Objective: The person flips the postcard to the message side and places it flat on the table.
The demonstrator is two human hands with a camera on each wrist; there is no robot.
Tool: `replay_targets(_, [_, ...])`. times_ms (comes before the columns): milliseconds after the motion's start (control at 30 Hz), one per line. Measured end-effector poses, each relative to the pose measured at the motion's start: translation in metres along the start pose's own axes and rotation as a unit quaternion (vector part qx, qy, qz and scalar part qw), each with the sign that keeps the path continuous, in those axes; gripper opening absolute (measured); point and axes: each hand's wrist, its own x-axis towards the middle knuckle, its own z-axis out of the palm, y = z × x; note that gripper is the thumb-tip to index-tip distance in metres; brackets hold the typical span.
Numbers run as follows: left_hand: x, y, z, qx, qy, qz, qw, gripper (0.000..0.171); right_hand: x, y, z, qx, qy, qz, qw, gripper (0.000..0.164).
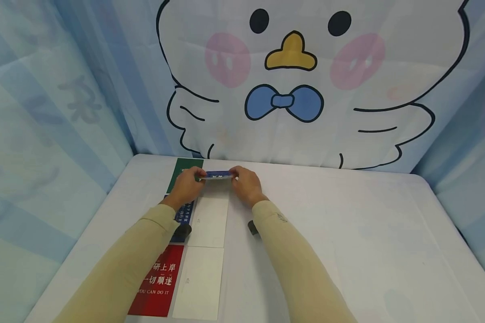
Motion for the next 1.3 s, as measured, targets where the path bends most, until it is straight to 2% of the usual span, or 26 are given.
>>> replay_targets(200, [0.0, 0.002, -0.004, -0.075, 0.025, 0.009, 0.9968, 0.024, 0.002, -0.003, 0.0, 0.05, 0.042, -0.003, 0.998, 0.032])
replay_targets(500, [0.001, 0.012, -0.013, -0.109, 0.07, 0.028, 0.9912, 0.028, 0.001, -0.013, -0.004, 0.129, 0.09, -0.011, 0.988, 0.036])
replay_targets(600, [0.001, 0.014, -0.015, -0.128, 0.084, 0.025, 0.9879, 0.028, 0.0, -0.016, -0.004, 0.147, 0.109, -0.014, 0.983, 0.029])
replay_targets(700, [0.001, 0.015, -0.015, -0.147, 0.113, 0.028, 0.9823, 0.027, -0.001, -0.017, -0.005, 0.158, 0.128, -0.016, 0.979, 0.019])
replay_targets(833, [0.0, 0.016, -0.015, -0.146, 0.141, 0.043, 0.9781, 0.023, -0.002, -0.019, -0.006, 0.16, 0.142, -0.018, 0.977, 0.015])
replay_targets(933, [0.0, 0.015, -0.015, -0.131, 0.129, 0.045, 0.9819, 0.024, -0.002, -0.021, -0.007, 0.158, 0.139, -0.017, 0.977, 0.022])
replay_targets(1100, [-0.001, 0.014, -0.015, -0.092, 0.084, 0.042, 0.9913, 0.038, -0.001, -0.023, -0.007, 0.15, 0.13, -0.015, 0.98, 0.029])
replay_targets(1200, [-0.001, 0.015, -0.015, -0.083, 0.066, 0.051, 0.993, 0.044, -0.001, -0.023, -0.007, 0.143, 0.128, -0.018, 0.981, 0.032])
replay_targets(1300, [-0.001, 0.014, -0.016, -0.089, 0.066, 0.057, 0.9921, 0.046, -0.001, -0.022, -0.005, 0.133, 0.122, -0.023, 0.983, 0.034])
